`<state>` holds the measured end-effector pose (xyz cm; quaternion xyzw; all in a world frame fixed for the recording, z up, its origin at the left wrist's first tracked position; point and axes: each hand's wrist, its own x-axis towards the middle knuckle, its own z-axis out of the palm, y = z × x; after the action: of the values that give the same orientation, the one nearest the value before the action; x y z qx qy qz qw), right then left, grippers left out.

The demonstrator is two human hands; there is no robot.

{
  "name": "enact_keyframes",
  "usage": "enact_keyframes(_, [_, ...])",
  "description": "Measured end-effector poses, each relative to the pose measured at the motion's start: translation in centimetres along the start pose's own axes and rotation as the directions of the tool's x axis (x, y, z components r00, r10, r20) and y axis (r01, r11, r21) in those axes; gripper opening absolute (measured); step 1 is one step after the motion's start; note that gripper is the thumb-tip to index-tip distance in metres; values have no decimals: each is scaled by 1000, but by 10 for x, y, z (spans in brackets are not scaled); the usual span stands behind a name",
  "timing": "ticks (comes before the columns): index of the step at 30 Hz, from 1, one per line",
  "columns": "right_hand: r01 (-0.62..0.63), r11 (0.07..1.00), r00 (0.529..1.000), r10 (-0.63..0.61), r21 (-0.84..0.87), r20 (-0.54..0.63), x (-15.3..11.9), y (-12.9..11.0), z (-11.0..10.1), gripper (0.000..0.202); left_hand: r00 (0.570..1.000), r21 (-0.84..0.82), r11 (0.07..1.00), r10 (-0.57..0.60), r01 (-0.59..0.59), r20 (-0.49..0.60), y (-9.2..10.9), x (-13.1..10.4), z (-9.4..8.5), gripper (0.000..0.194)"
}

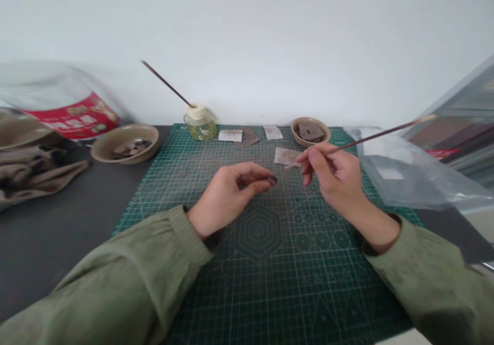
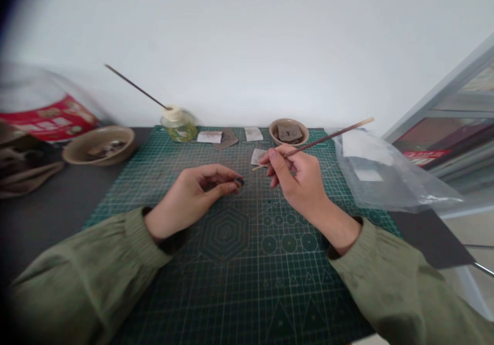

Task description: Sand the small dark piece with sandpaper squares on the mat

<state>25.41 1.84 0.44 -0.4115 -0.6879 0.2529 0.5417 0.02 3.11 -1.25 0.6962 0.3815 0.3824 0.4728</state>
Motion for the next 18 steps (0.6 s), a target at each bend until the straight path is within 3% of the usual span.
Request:
enact_keyframes(8, [-109, 994, 994, 109, 24, -29, -1, 6, 1, 34, 1000, 57, 998, 4, -4, -6, -4, 1, -1, 15])
enact_keyframes(12, [-101, 995, 994, 100, -1, -45, 0, 5, -2, 34, 1000, 102, 995, 6, -4, -20, -9, 1, -2, 15])
enact_keyframes(15, [-79, 993, 997, 79, -88, -14, 16, -8, -3, 36, 1000, 136, 991, 20, -18, -12, -12, 2, -2, 13])
enact_keyframes(18, [-49, 989, 998, 55, -142, 41, 53, -31, 6, 38, 999, 177, 983, 35, -38, 21, -15, 3, -1, 11])
